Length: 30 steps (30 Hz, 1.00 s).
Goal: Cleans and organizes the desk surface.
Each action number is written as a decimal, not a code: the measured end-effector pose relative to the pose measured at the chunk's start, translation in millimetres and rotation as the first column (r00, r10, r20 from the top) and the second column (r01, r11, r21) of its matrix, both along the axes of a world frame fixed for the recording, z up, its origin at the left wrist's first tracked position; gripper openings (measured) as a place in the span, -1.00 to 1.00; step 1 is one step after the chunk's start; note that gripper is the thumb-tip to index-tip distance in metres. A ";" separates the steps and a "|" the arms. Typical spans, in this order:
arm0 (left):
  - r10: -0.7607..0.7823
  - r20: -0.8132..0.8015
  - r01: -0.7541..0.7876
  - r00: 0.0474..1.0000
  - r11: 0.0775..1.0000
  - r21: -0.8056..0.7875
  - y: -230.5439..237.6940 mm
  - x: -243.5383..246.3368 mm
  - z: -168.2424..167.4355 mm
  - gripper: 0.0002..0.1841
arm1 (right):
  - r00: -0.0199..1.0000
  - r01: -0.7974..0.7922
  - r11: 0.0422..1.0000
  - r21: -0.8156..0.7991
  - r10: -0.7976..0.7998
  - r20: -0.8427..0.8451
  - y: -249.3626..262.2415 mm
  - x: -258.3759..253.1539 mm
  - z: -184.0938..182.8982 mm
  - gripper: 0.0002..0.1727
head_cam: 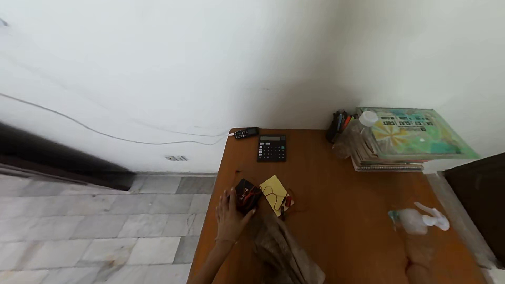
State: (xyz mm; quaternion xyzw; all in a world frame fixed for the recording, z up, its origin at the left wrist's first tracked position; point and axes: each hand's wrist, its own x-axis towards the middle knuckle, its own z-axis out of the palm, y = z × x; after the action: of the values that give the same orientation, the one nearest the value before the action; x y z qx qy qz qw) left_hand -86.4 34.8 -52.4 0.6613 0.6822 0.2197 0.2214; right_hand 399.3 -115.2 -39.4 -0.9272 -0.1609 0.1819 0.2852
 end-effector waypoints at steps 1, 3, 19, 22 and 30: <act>0.013 0.013 -0.014 1.000 0.999 0.040 -8.9 -5.0 -0.9 0.14 | 0.989 0.057 0.998 0.018 -0.054 -0.135 -0.9 -20.1 4.4 -0.37; 0.065 -0.001 -0.065 0.998 0.997 0.043 -29.8 -13.5 -1.4 0.08 | 0.932 0.111 0.989 0.100 -0.068 -0.357 17.0 -69.6 40.8 -0.46; 0.233 0.010 -0.231 0.972 0.970 -0.075 -72.2 -42.1 -5.8 -0.33 | 0.726 -0.640 0.755 -0.140 0.654 0.213 283.7 -33.6 179.8 -0.23; 0.279 0.030 -0.276 0.960 0.957 -0.086 -71.4 -47.8 -9.9 -0.34 | 0.703 -0.645 0.750 -0.146 0.657 0.274 244.9 -39.5 180.4 -0.30; 0.414 -0.001 -0.410 0.910 0.900 -0.145 -34.2 -68.7 -24.7 -0.35 | 0.755 -0.614 0.786 -0.067 0.610 0.241 147.5 -1.2 203.3 -0.34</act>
State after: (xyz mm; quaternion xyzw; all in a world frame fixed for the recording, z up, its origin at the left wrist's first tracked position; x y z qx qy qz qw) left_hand -155.1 0.6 -77.1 0.4813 0.8171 0.2223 0.2264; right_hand 398.1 32.2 163.8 -0.8365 -0.4910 0.1457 0.1948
